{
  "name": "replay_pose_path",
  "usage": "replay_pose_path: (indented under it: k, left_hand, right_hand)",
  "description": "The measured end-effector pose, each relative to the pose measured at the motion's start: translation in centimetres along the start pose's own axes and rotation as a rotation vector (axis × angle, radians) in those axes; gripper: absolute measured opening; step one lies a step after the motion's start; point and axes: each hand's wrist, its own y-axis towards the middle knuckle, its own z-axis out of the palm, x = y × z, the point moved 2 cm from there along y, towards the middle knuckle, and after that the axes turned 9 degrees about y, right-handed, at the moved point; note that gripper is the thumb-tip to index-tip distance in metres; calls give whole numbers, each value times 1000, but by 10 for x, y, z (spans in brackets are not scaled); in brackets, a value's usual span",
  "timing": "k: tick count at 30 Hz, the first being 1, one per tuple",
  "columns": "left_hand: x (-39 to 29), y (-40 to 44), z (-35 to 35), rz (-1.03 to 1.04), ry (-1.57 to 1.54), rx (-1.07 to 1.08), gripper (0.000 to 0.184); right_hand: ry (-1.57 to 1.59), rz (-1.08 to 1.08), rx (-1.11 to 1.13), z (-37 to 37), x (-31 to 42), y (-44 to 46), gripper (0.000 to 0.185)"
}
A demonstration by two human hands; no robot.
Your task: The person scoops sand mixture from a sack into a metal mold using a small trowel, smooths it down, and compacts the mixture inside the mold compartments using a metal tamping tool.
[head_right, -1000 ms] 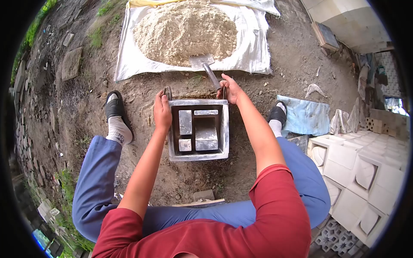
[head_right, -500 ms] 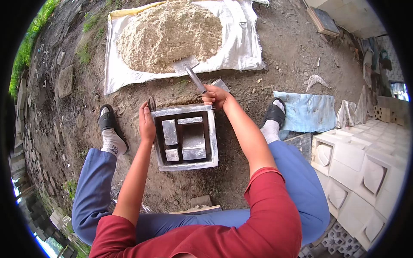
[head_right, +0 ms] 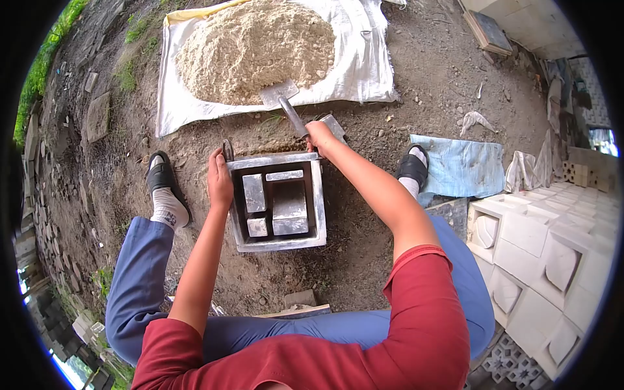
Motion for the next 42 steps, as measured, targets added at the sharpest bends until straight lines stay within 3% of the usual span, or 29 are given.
replay_pose_path:
  k: [3, 4, 7, 9, 10, 14, 15, 17, 18, 19, 22, 25, 28, 30, 31, 33, 34, 35, 37, 39, 42]
  left_hand:
    - [-3, 1, -1, 14, 13, 30, 46]
    - [5, 2, 3, 53, 50, 10, 50]
    - [1, 1, 1, 69, 97, 5, 52]
    - [-1, 0, 0, 69, 80, 22, 53]
    - [-1, -1, 1, 75, 91, 4, 54]
    - [8, -1, 3, 82, 79, -19, 54]
    - [6, 0, 4, 84, 72, -32, 53]
    - [5, -2, 3, 82, 73, -39, 52]
    - [3, -3, 1, 80, 77, -45, 50]
    - [2, -5, 0, 83, 83, -35, 50]
    - [1, -1, 1, 69, 42, -34, 47]
    - [3, -1, 1, 72, 62, -29, 45]
    - [6, -1, 2, 58, 50, -9, 45]
    - [3, 0, 2, 39, 10, 5, 45]
    - [4, 2, 3, 36, 13, 4, 45]
    - [4, 1, 1, 48, 43, 22, 45]
    - [-2, 1, -1, 56, 54, 21, 45]
    - [-1, -1, -1, 55, 54, 23, 45]
    - [2, 1, 1, 53, 49, 22, 45]
    - [3, 2, 1, 70, 55, -2, 44]
    - [-2, -1, -2, 38, 44, 10, 44]
  right_hand:
    - [48, 44, -87, -15, -15, 22, 22]
    - [-253, -146, -32, -33, -37, 56, 19]
    - [-618, -376, 17, -28, -20, 49, 11]
    - [-1227, -421, 32, -15, 0, 25, 6]
    - [-1345, -405, 16, -11, 7, 19, 7]
    - [-1281, -368, 19, -7, 12, 8, 11]
    - [-876, -251, 21, -9, 13, 3, 5]
    - [-63, -15, 29, -12, 11, -5, 13]
    - [53, 70, 131, -16, 10, -6, 26]
    - [226, 124, 225, -13, 13, -21, 28]
    - [444, 46, 213, -7, 16, -35, 27]
    - [686, 176, 687, -14, -6, -7, 21]
    - [734, 231, 789, -18, -1, -6, 25]
    - [437, 18, 547, -7, 23, -20, 30]
    - [437, 21, 550, -1, 32, -20, 30]
    - [-124, -296, 314, 8, 54, -20, 37]
    - [-473, -258, 203, 16, 67, -28, 49]
    - [-811, -402, 100, 30, 78, -46, 54]
    - [-1073, -517, -46, 44, 69, -36, 43]
    - [-998, -548, -111, 50, 73, -27, 35]
    - [-1055, -423, -260, 57, 107, -45, 31]
